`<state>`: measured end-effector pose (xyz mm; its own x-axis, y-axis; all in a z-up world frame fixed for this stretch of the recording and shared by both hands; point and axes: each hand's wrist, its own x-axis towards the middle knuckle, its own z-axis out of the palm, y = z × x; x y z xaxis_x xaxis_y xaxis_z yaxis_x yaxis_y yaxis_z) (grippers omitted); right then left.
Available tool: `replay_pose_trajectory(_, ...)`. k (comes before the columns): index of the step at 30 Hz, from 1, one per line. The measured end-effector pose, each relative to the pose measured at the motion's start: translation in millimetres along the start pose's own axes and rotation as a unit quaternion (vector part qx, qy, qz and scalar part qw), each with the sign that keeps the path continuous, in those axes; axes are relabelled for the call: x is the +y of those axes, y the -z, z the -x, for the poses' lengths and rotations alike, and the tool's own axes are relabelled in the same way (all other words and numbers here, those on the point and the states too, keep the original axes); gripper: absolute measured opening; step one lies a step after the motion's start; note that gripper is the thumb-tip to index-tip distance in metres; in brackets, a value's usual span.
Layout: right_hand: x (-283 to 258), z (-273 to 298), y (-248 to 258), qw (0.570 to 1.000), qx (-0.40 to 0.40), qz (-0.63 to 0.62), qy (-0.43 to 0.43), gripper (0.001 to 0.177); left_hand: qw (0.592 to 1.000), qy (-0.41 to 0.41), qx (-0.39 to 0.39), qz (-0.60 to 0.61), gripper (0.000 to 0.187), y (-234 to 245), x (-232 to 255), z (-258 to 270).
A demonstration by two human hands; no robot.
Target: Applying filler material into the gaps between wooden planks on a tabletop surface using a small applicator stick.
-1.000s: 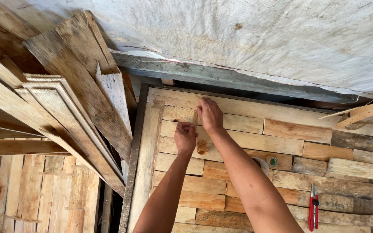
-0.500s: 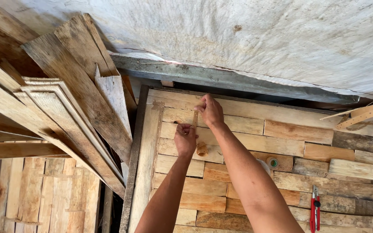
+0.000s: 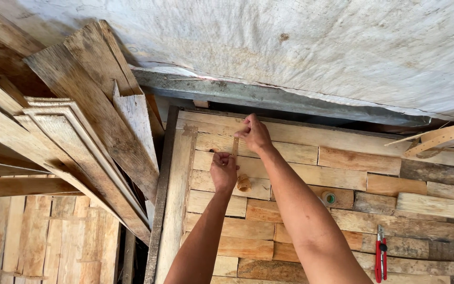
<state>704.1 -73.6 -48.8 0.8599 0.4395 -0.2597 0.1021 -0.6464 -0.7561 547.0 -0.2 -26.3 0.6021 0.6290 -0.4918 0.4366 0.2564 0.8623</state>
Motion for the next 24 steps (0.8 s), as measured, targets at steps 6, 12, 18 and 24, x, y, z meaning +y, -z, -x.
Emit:
replay_pose_trajectory(6, 0.2, -2.7, -3.9, 0.999, -0.033, -0.005, -0.021, 0.047, 1.0, -0.005, 0.0, 0.028, 0.017, -2.4, -8.2, -3.4)
replay_pose_trajectory(12, -18.4, 3.7, 6.6, 0.998, -0.051, 0.029, -0.017, 0.052, 1.0, -0.01, -0.001, 0.021, 0.017, -2.3, -11.3, -4.0)
replay_pose_trajectory(18, -18.3, 4.9, 9.5, 0.997, -0.053, 0.061, -0.003, 0.063, 1.0, 0.003, 0.0, 0.008, 0.017, -0.4, 2.1, 2.2)
replay_pose_trajectory(24, 1.3, -6.2, 1.1, 0.997, -0.06, 0.04, -0.019, 0.061, 1.0, -0.007, 0.002, 0.011, 0.02, -3.1, 5.9, 3.9)
